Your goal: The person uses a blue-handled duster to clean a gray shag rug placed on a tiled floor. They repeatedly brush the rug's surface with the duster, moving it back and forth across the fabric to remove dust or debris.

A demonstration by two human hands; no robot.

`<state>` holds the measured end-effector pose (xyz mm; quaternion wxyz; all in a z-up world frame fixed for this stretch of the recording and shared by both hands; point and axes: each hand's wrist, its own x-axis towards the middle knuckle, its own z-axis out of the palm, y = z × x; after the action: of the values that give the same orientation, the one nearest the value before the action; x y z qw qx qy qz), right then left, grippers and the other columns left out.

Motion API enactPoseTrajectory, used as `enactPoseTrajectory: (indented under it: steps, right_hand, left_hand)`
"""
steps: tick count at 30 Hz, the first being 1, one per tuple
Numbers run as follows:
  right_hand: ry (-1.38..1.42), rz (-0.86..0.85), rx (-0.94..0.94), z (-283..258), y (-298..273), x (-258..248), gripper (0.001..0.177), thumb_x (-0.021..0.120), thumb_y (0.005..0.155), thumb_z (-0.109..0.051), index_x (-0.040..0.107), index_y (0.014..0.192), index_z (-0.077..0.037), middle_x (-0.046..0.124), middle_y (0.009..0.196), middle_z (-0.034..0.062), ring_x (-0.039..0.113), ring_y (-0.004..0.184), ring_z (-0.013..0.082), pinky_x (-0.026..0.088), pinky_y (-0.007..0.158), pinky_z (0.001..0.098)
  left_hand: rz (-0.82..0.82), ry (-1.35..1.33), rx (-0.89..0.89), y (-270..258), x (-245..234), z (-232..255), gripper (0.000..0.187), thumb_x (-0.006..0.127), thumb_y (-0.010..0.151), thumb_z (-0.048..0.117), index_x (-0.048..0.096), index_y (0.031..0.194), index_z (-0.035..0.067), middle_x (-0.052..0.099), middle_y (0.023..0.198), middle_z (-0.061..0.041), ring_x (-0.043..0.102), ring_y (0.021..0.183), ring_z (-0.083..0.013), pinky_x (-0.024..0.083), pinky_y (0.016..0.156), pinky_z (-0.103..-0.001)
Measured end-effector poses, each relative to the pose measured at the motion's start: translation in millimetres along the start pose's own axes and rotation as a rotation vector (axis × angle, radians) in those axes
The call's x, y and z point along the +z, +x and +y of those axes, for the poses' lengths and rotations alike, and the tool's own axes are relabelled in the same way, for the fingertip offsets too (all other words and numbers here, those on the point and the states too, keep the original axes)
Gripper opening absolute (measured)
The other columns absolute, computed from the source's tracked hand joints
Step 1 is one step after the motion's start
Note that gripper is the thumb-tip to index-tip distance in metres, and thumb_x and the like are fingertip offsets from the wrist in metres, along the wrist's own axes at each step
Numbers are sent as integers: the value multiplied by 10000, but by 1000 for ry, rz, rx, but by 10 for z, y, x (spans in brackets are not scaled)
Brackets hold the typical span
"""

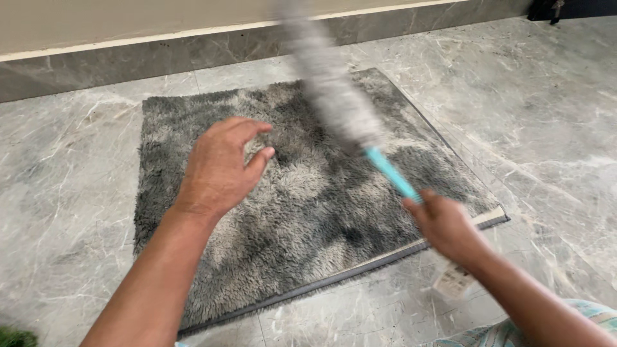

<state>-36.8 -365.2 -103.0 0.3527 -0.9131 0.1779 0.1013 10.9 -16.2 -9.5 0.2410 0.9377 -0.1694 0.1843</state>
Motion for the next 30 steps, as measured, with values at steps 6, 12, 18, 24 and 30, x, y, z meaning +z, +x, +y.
enactPoseTrajectory:
  steps: [6,12,18,24,30]
  right_hand:
    - [-554,-327,-564,-453,-506,459,317,548,985,-458,614,1077,-162,656,684,22,574,509,148,508,480,327]
    - [-692,-238,-710,-260,-396,574,407,523,1004,-513,602,999,-114,630,662,36,490,478,169,440,484,375]
    - [-655,-132,-212,-94,304,228,458,455,1015,-537,639,1167,-147,605,686,14,473,468,115,449,436,299]
    - [-402,113,-164,172,454,-32,471,527,984,-542,700,1162,-142,635,613,9,466,469,77,367,450,309]
    - [-314,-24,-236,-180,102,80,448,462,1029,-494,693,1052,-111,563,566,22,409,416,132,352,386,351]
  left_hand:
    - [30,15,40,-76,59,-6,381,757,868,297,717,1212,139,705,1223,-90,648,1129,-263,487,1015,-453]
    - [-170,101,-155,-72,90,-31,384,733,884,355,716,1231,193,735,1080,-55,677,974,-251,514,977,-433]
    - [-97,84,-51,-68,100,-85,368,748,852,314,740,1185,157,725,1039,-66,655,872,-259,532,870,-455]
    - [-192,128,-227,-57,26,-11,375,731,884,360,733,1232,221,731,933,-74,664,806,-243,549,866,-438]
    - [-104,76,-115,-66,80,-29,388,754,858,327,725,1220,190,698,1214,-47,681,812,-231,537,927,-434]
